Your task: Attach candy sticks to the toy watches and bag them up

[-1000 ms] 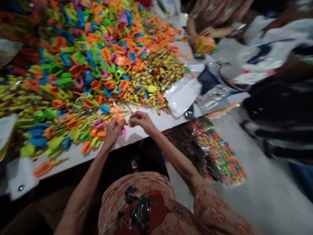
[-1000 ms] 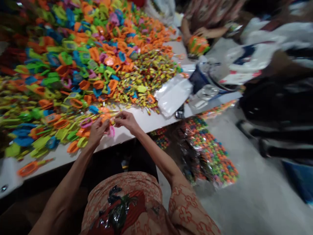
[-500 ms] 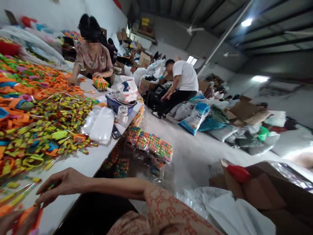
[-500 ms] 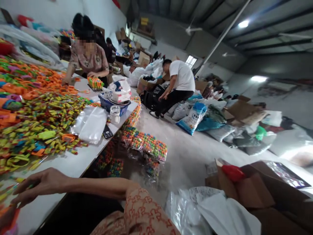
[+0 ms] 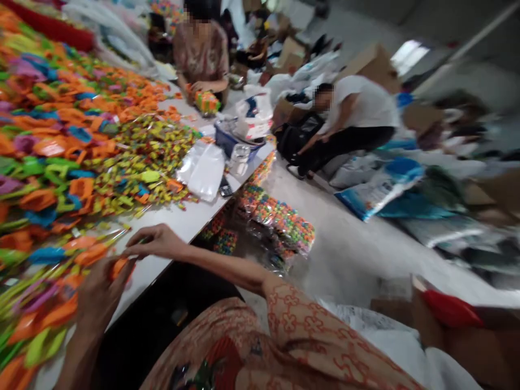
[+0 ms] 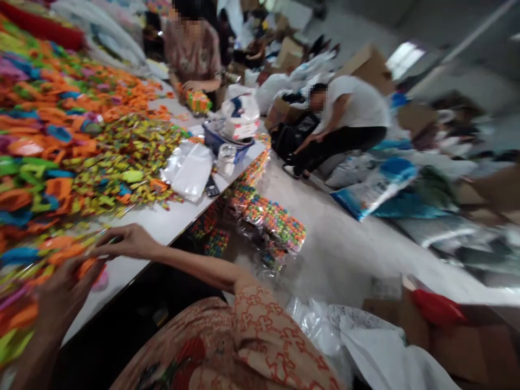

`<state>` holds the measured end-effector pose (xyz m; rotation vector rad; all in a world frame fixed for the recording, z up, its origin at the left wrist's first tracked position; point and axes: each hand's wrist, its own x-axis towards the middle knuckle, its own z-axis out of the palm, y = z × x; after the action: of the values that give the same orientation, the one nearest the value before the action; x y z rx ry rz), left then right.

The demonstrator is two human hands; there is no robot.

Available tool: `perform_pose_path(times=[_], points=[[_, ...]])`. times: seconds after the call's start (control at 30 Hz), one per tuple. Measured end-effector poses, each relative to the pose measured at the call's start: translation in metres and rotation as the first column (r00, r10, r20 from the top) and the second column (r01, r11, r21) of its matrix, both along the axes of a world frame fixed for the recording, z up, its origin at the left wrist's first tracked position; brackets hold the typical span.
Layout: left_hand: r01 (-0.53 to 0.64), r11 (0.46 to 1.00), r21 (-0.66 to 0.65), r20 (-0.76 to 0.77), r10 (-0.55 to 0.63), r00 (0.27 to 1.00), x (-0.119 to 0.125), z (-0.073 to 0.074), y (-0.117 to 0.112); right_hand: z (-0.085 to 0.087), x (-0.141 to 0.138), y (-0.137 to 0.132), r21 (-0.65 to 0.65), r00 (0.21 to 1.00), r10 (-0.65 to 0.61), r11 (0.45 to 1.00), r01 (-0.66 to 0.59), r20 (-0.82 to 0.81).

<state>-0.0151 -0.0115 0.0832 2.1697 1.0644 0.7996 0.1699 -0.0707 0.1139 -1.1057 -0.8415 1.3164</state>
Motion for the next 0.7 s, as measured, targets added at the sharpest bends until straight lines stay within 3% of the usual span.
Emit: perform_pose_path(times=[0.03,0.1,0.37,0.6,0.7], points=[[-0.021,0.997,0.078,0.019,0.020,1.000,0.001,-0.001,-0.004,0.000,-0.002,-0.002,0.014,1.000,0.010,1.000,-0.010,0.003],[0.017,0.995,0.098,0.002,-0.017,1.000,0.002,-0.003,-0.011,-0.003,-0.006,-0.007,0.026,0.999,-0.015,1.000,0.014,0.041],[0.056,0.996,0.073,-0.054,-0.052,0.997,-0.006,-0.016,-0.022,-0.019,-0.007,-0.016,0.024,0.990,-0.065,0.998,0.062,0.127],[0.133,0.985,0.107,-0.075,-0.125,0.989,-0.006,-0.006,-0.016,-0.016,-0.011,-0.010,0.031,0.990,-0.093,0.995,0.090,0.103],[0.151,0.969,0.194,-0.040,-0.146,0.989,-0.011,-0.014,-0.007,-0.014,-0.007,-0.004,0.034,0.996,-0.057,0.998,0.054,0.075]])
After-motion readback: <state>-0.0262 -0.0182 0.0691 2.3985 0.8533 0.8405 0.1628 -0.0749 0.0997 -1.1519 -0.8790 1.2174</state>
